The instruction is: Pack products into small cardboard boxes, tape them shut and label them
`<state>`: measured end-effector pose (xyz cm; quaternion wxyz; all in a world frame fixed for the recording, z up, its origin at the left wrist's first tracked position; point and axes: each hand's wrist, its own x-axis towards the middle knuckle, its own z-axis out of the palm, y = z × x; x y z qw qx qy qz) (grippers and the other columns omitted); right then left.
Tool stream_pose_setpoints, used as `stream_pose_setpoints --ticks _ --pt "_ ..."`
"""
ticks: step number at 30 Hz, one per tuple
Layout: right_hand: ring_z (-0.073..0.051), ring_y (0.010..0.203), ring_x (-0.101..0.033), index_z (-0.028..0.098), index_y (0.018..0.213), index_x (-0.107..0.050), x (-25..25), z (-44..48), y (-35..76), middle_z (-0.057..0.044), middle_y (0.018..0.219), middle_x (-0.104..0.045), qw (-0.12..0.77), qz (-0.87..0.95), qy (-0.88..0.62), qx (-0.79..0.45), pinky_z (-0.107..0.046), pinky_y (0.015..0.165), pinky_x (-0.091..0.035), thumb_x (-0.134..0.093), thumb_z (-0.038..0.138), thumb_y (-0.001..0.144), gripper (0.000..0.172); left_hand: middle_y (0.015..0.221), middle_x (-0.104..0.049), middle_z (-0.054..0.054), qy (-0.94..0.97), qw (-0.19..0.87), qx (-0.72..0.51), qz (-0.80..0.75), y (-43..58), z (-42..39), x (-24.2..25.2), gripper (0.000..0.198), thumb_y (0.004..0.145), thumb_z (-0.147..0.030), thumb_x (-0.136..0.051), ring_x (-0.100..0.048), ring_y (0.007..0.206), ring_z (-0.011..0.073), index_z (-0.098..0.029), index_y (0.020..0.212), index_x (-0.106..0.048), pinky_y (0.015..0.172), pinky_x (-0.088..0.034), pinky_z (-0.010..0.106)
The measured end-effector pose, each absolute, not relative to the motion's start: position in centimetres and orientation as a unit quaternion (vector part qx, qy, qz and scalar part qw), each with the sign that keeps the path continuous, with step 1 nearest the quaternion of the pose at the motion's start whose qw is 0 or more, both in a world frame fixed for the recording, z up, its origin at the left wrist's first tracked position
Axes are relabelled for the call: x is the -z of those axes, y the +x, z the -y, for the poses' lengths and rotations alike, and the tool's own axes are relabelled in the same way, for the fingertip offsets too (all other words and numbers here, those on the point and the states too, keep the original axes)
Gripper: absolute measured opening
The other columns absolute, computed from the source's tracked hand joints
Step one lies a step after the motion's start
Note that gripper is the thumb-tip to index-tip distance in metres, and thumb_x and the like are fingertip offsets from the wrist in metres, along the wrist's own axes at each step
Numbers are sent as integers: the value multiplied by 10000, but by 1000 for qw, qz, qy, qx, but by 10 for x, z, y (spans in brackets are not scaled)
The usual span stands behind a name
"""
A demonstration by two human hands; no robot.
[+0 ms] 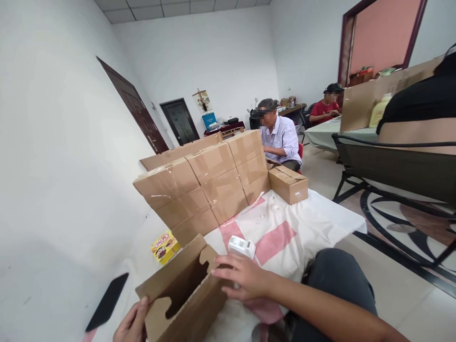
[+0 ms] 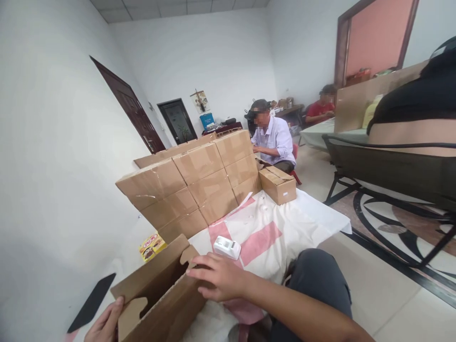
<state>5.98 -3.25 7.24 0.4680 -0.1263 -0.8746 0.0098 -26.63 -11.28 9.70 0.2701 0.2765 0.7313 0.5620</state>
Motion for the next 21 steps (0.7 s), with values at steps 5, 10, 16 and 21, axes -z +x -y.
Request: stream_pose_setpoints --ticks 5,10,16,21 --pt "-184 842 -613 198 1268 -568 -77 32 66 -79 961 -680 500 856 -123 -31 -299 750 -531 -538 192 924 345 812 -706 17 270 335 -578 -694 -247 97 -91 627 531 -630 -781 -657 716 228 -186 957 -658 601 -514 312" --pt "-205 750 -560 181 1326 -543 -76 34 67 -62 882 -691 524 844 -95 -61 -309 644 -491 -610 284 820 521 810 -685 9 309 308 -512 -740 -243 80 -91 681 662 -575 -666 -665 700 242 -234 1244 -572 606 -517 333" --pt "-223 897 -654 185 1302 -611 -91 34 76 -78 1051 -737 377 893 -162 -184 -340 835 -513 -679 377 819 524 1091 -676 76 536 66 -366 -758 -248 80 -101 673 854 -618 -453 -681 971 299 -272 1431 -476 831 -547 439" --pt "-235 880 -619 175 1129 -697 -100 41 81 -80 932 -717 314 922 -195 -117 -350 812 -486 -662 501 873 416 1640 -148 239 639 66 -190 -742 -228 94 -99 938 730 -592 -687 -412 1424 472 -248 1537 -357 996 -507 543"
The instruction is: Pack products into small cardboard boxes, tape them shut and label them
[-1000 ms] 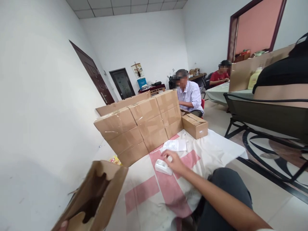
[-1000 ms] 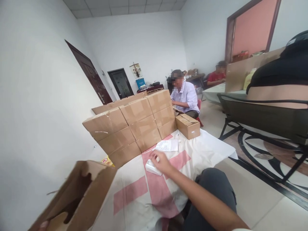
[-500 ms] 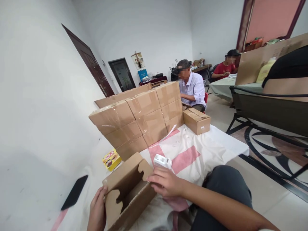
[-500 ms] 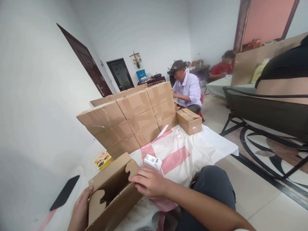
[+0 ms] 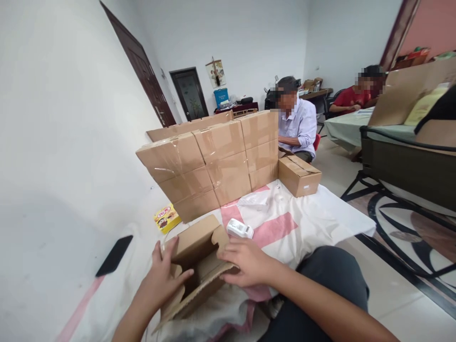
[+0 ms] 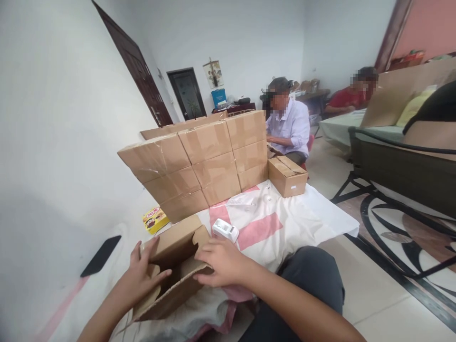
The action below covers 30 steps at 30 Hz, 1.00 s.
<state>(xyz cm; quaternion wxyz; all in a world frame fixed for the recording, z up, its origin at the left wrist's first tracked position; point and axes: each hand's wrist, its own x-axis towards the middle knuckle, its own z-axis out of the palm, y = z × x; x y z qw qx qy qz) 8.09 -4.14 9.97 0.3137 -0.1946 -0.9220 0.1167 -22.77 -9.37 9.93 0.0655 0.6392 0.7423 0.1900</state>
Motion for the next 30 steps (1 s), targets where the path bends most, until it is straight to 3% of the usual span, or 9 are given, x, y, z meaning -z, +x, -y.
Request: stream_pose_setpoints --ticks 3,6,11,15,18,22,25,27,30 --pt "-262 934 -549 170 1105 -723 -102 38 89 -110 976 -696 324 925 -179 -82 -400 848 -461 -590 581 917 471 1661 21 281 617 101 -130 -769 -204 97 -101 988 729 -352 -709 -485 1357 509 -283 1592 -232 975 -505 589" --pt "-304 1114 -483 196 1256 -685 -102 28 98 -114 1136 -692 320 924 -162 -134 -471 984 -409 -564 575 942 507 1671 -110 227 624 128 -194 -746 -191 95 -105 909 721 -257 -661 -433 1423 452 -279 1565 -323 1070 -462 562" --pt "-302 1105 -455 214 1311 -645 -99 22 106 -114 1068 -647 333 913 -149 -181 -523 991 -378 -353 647 999 608 1604 -408 85 615 221 -425 -627 -207 97 -104 634 859 -422 -538 -251 1544 305 -252 1469 -503 1276 -173 505" --pt "-307 1066 -428 178 1334 -529 -95 27 106 -135 1120 -536 419 881 -146 -162 -516 933 -410 -332 698 971 664 1541 -495 127 454 384 -578 -559 -225 102 -77 699 804 -481 -617 -501 1386 361 -244 1451 -501 1160 -403 518" --pt "-292 996 -429 215 1208 -482 -87 27 105 -102 1063 -486 533 821 -145 -146 -480 858 -410 -394 613 973 471 1462 -568 157 369 358 -650 -560 -227 102 -44 744 759 -495 -713 -598 1273 341 -235 1415 -476 1056 -491 488" --pt "-283 931 -420 239 1050 -424 -73 25 99 -74 985 -431 641 721 -191 -180 -466 801 -381 -368 557 976 331 1337 -637 164 377 291 -605 -638 -241 78 -14 641 812 -623 -623 -619 1227 282 -179 1267 -552 996 -523 390" --pt "-283 908 -418 243 1005 -412 -65 24 95 -75 971 -432 641 712 -195 -210 -463 777 -375 -370 552 972 314 1442 -519 189 324 238 -575 -712 -278 35 -15 666 907 -638 -462 -637 1166 237 -165 1374 -438 844 -562 313" --pt "-286 912 -423 242 1014 -417 -62 24 95 -82 985 -444 629 725 -183 -213 -466 773 -377 -369 562 971 326 1448 -483 212 291 210 -537 -763 -309 -1 -24 716 903 -584 -528 -634 1138 227 -136 1432 -348 772 -556 285" --pt "-286 910 -432 242 1030 -419 -64 23 97 -82 978 -463 597 756 -160 -215 -466 770 -384 -363 590 971 358 1167 -640 177 292 213 -446 -819 -342 -55 -40 623 887 -525 -617 -666 951 227 -68 1294 -499 706 -556 324"
